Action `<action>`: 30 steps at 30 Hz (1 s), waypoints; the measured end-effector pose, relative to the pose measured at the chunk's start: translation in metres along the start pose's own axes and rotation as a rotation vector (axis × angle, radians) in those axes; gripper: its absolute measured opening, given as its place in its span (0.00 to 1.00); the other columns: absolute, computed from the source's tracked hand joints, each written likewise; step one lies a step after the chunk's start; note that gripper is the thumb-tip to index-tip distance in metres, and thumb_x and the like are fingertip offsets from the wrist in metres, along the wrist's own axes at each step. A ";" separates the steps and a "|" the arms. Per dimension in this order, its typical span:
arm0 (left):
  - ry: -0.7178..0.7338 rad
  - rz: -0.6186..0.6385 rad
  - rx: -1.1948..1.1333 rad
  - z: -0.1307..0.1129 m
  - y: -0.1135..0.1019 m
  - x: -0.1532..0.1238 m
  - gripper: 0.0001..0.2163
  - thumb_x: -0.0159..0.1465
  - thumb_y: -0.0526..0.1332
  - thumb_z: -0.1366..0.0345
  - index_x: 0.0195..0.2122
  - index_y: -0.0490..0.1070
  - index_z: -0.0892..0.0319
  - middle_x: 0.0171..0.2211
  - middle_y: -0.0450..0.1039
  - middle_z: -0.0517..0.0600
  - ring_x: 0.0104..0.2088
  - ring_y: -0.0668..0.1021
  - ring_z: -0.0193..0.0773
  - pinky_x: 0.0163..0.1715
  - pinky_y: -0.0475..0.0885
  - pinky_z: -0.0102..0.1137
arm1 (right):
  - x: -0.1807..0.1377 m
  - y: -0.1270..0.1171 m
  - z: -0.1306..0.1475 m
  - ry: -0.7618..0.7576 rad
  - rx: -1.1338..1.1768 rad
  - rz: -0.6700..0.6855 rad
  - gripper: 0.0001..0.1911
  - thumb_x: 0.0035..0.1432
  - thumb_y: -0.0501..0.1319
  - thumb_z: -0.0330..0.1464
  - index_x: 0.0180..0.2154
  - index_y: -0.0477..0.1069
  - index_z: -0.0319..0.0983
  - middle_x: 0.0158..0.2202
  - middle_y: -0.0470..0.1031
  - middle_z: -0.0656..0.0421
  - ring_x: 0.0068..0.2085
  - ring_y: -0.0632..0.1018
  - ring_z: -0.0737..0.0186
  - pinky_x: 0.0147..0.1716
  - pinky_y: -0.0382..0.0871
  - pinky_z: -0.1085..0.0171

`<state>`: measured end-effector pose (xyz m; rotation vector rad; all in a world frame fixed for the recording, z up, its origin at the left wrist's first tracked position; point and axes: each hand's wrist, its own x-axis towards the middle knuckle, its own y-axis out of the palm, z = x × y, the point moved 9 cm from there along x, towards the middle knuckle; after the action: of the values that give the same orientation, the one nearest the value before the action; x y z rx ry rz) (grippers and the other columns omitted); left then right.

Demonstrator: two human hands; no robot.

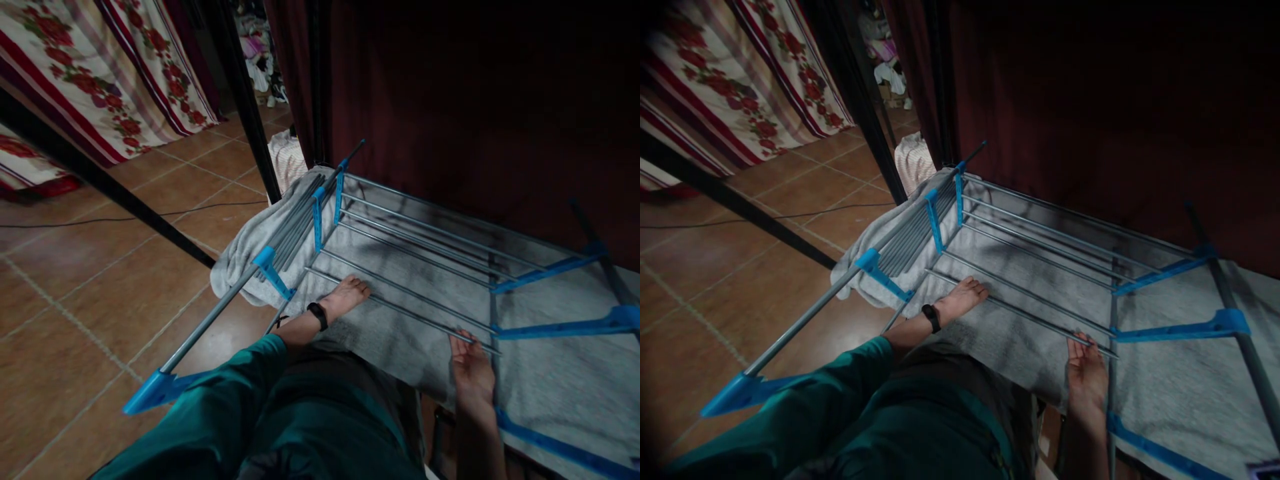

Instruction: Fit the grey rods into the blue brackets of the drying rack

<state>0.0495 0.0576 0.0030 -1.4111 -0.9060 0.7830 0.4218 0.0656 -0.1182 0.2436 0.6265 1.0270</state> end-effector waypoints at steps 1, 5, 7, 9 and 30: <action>-0.006 0.000 0.004 0.001 0.000 -0.001 0.10 0.72 0.53 0.74 0.44 0.75 0.61 0.41 0.77 0.55 0.43 0.76 0.43 0.49 0.63 0.39 | -0.001 0.002 0.001 -0.010 -0.002 0.002 0.03 0.57 0.64 0.30 0.35 0.76 0.42 0.43 0.80 0.58 0.50 0.81 0.63 0.63 0.71 0.58; -0.031 -0.003 0.007 0.004 0.000 -0.004 0.10 0.71 0.54 0.75 0.44 0.74 0.60 0.42 0.77 0.55 0.45 0.76 0.43 0.50 0.63 0.38 | -0.002 0.007 0.004 -0.050 -0.019 0.029 0.05 0.54 0.66 0.31 0.36 0.76 0.41 0.42 0.80 0.58 0.49 0.81 0.60 0.63 0.70 0.55; -0.038 -0.006 0.014 0.004 0.000 -0.005 0.10 0.71 0.53 0.75 0.45 0.74 0.60 0.42 0.77 0.55 0.45 0.76 0.43 0.50 0.63 0.38 | -0.004 0.008 0.005 -0.064 -0.018 0.038 0.06 0.53 0.67 0.31 0.36 0.76 0.41 0.42 0.80 0.59 0.49 0.81 0.61 0.63 0.71 0.55; -0.042 -0.004 0.022 0.004 -0.001 -0.006 0.11 0.72 0.53 0.75 0.46 0.74 0.61 0.43 0.77 0.55 0.46 0.75 0.43 0.50 0.64 0.38 | -0.006 0.008 0.006 -0.067 -0.017 0.042 0.07 0.53 0.67 0.30 0.37 0.76 0.41 0.42 0.80 0.59 0.49 0.81 0.62 0.63 0.70 0.55; -0.099 -0.060 -0.074 0.014 0.000 -0.017 0.16 0.70 0.55 0.75 0.56 0.72 0.58 0.48 0.77 0.54 0.50 0.77 0.41 0.56 0.67 0.37 | -0.014 0.017 0.004 -0.067 -0.006 0.022 0.04 0.56 0.67 0.32 0.36 0.75 0.42 0.41 0.80 0.58 0.46 0.81 0.60 0.61 0.72 0.53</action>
<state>0.0290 0.0489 0.0010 -1.4123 -1.0580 0.7861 0.4066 0.0628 -0.1018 0.2789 0.5615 1.0371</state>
